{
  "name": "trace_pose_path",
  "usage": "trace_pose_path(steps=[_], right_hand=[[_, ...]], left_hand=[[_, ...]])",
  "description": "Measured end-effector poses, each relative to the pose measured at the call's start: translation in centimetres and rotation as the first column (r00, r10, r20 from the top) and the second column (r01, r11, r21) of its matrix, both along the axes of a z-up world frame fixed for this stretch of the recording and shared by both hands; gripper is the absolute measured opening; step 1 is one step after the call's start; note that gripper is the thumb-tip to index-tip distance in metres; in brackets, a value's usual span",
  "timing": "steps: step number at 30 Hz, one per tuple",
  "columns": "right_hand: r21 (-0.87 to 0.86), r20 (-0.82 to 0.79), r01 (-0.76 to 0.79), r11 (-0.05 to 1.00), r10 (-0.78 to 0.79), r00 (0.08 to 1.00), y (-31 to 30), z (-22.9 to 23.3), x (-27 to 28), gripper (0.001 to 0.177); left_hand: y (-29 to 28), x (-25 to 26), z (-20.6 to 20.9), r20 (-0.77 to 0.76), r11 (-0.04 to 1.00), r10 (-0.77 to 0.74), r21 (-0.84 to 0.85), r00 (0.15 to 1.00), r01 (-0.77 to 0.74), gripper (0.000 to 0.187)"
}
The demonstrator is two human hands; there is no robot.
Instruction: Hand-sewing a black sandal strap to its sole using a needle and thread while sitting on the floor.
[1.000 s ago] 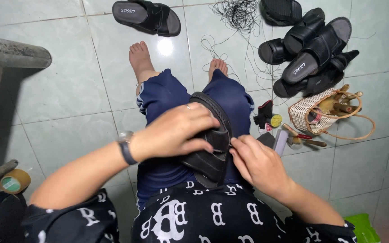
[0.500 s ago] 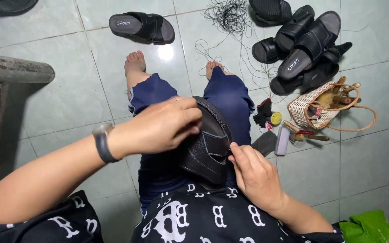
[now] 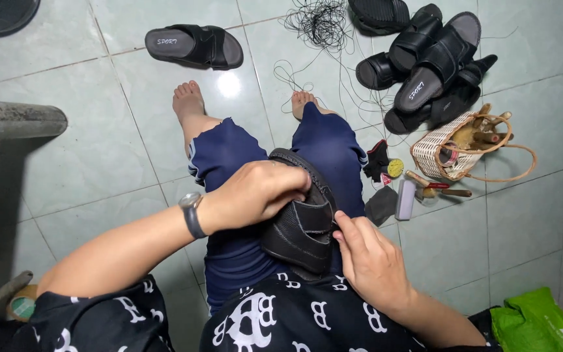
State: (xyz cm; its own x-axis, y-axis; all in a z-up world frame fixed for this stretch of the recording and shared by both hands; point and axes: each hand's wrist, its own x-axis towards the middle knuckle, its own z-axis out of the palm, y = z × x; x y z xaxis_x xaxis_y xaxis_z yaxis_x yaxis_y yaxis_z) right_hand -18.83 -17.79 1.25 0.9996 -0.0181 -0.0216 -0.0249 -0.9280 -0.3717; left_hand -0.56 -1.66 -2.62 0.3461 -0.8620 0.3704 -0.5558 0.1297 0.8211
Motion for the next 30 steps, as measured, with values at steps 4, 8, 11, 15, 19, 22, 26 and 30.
trace_pose_path(steps=[4, 8, 11, 15, 19, 22, 26, 30], right_hand=[[0.071, 0.040, 0.058, 0.996, -0.060, 0.997, 0.5, -1.2, 0.5, 0.033], [0.083, 0.188, 0.013, 0.996, -0.028, 0.982, -0.5, -3.2, 0.9, 0.028], [-0.241, 0.009, -0.165, 0.956, 0.173, 0.985, -2.7, -1.7, 1.0, 0.037], [-0.275, -0.333, -0.278, 0.921, 0.180, 0.926, -6.9, 1.8, 1.5, 0.062], [-0.481, -0.453, -0.222, 0.848, -0.024, 0.891, -9.8, 2.2, 1.8, 0.053], [-0.149, -0.427, -0.240, 0.959, 0.156, 0.890, -9.3, 0.7, 2.9, 0.057], [0.705, -0.154, -0.298, 0.644, 0.549, 0.822, -5.5, -2.9, 3.9, 0.026], [0.835, -0.185, -0.109, 0.540, 0.461, 0.868, -5.8, -6.2, 2.7, 0.014]], left_hand=[[-0.8, -0.4, -1.3, -0.271, 0.987, 0.006, 0.153, 0.962, 0.037, 0.029], [-0.6, -0.1, -2.0, -0.150, 0.914, -0.073, 0.385, 0.986, 0.126, 0.024], [-0.5, 0.4, -2.5, -0.200, 0.909, -0.051, 0.396, 0.978, 0.129, 0.024], [0.1, 0.3, -2.7, -0.313, 0.937, 0.054, 0.345, 0.948, 0.061, 0.021], [0.5, -0.5, -4.7, 0.066, 0.966, 0.218, 0.126, 0.974, -0.225, 0.011], [-0.1, -0.8, -6.2, 0.474, 0.929, 0.360, -0.108, 0.804, -0.353, 0.019], [-0.2, -0.9, -6.5, 0.619, 0.883, 0.444, -0.182, 0.648, -0.432, 0.021], [1.1, -0.7, -5.1, 0.639, 0.877, 0.430, -0.127, 0.638, -0.464, 0.020]])
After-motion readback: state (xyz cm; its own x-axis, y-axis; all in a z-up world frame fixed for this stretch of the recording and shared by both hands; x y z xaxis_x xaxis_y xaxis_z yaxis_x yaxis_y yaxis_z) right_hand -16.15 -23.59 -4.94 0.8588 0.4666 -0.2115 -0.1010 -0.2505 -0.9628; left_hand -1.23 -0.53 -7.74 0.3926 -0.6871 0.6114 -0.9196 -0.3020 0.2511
